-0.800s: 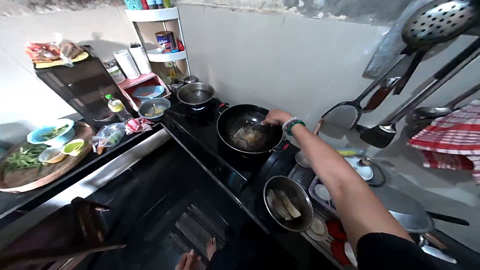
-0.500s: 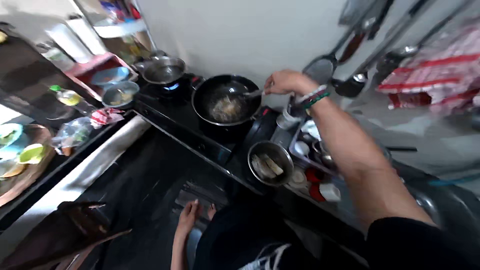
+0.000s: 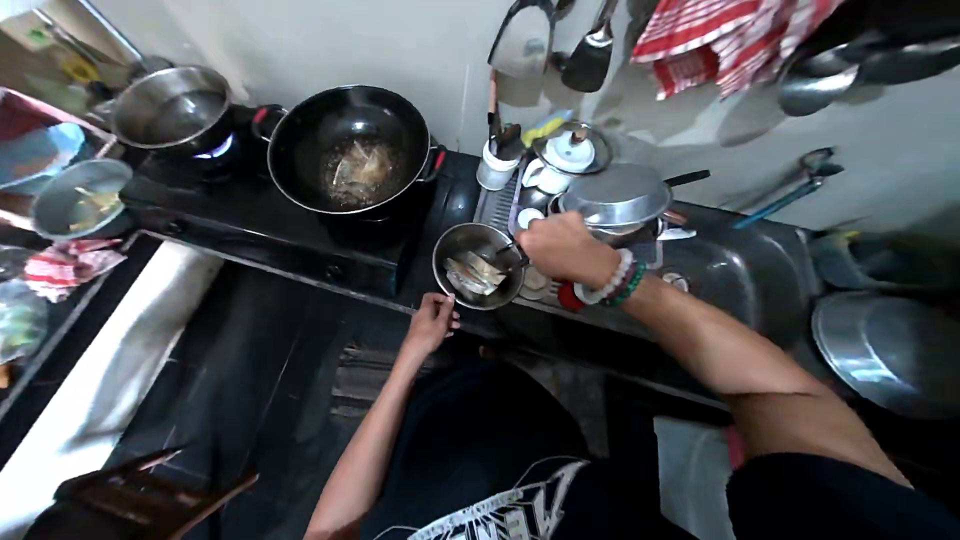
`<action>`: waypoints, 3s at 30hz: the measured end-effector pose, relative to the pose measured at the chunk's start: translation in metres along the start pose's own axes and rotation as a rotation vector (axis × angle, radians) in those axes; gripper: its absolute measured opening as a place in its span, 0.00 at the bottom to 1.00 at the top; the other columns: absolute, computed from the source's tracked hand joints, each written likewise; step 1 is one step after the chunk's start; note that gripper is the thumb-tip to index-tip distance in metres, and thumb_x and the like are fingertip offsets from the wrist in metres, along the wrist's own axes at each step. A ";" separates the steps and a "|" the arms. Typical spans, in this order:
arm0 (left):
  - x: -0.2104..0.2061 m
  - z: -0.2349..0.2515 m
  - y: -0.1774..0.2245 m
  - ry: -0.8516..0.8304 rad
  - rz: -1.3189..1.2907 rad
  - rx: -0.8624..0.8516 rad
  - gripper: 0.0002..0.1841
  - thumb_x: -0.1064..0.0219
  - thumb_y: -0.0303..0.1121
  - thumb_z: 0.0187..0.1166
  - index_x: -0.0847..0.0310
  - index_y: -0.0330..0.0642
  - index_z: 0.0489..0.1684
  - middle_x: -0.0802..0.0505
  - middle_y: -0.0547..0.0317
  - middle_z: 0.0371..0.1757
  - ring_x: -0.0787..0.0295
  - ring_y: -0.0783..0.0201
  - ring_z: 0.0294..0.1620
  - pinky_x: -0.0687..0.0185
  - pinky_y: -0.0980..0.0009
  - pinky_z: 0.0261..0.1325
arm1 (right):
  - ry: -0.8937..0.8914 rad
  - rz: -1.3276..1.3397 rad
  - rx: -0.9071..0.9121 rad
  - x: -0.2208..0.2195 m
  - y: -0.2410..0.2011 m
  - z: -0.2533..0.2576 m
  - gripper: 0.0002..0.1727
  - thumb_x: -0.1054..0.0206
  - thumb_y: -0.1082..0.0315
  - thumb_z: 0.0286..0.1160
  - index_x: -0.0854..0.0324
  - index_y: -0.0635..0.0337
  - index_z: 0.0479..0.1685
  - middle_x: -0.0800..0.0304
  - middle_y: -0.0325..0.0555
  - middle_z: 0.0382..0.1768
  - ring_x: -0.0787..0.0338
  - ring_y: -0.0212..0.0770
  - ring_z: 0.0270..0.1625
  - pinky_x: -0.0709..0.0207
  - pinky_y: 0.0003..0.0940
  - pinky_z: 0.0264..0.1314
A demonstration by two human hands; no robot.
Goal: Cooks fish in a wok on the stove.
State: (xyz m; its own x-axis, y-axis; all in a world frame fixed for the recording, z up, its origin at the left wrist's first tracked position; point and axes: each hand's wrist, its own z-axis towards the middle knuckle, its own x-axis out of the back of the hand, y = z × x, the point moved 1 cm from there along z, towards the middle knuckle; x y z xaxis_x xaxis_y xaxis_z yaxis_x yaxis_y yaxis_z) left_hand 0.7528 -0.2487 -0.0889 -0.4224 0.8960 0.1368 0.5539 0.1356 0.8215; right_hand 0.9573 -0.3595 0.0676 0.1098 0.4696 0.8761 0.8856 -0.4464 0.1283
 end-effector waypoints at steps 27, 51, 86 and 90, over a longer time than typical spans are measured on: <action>-0.035 0.026 -0.005 0.281 -0.188 -0.062 0.20 0.38 0.31 0.89 0.38 0.29 0.70 0.06 0.45 0.39 0.02 0.58 0.34 0.02 0.63 0.43 | 0.198 0.030 0.035 -0.022 0.039 -0.002 0.16 0.28 0.64 0.74 0.13 0.53 0.60 0.10 0.57 0.47 0.09 0.62 0.48 0.20 0.62 0.44; -0.030 0.027 -0.002 0.267 -0.200 -0.083 0.18 0.38 0.31 0.89 0.36 0.30 0.68 0.06 0.46 0.38 0.02 0.58 0.33 0.02 0.63 0.43 | 0.282 0.011 0.077 -0.085 -0.002 0.025 0.12 0.31 0.79 0.69 0.12 0.65 0.51 0.12 0.64 0.45 0.10 0.63 0.41 0.19 0.58 0.37; 0.052 -0.058 -0.063 0.113 -0.281 0.038 0.21 0.47 0.41 0.94 0.29 0.34 0.74 0.07 0.42 0.56 0.03 0.53 0.49 0.07 0.57 0.54 | 0.195 1.002 0.241 0.098 0.061 0.041 0.17 0.32 0.69 0.82 0.17 0.57 0.67 0.15 0.39 0.31 0.31 0.26 0.23 0.36 0.25 0.25; 0.077 -0.096 -0.122 0.323 -0.383 0.069 0.20 0.46 0.39 0.94 0.28 0.33 0.73 0.06 0.42 0.52 0.03 0.52 0.46 0.06 0.57 0.52 | 0.233 0.722 0.316 0.141 0.037 0.112 0.20 0.25 0.64 0.77 0.14 0.58 0.66 0.08 0.59 0.54 0.10 0.54 0.56 0.20 0.59 0.64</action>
State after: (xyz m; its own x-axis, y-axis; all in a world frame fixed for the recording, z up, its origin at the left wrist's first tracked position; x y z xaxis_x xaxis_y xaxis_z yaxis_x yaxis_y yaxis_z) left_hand 0.5838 -0.2371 -0.1258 -0.7989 0.6015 0.0066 0.3577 0.4663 0.8091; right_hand 1.0562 -0.2247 0.1437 0.6355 -0.0371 0.7712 0.7218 -0.3261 -0.6105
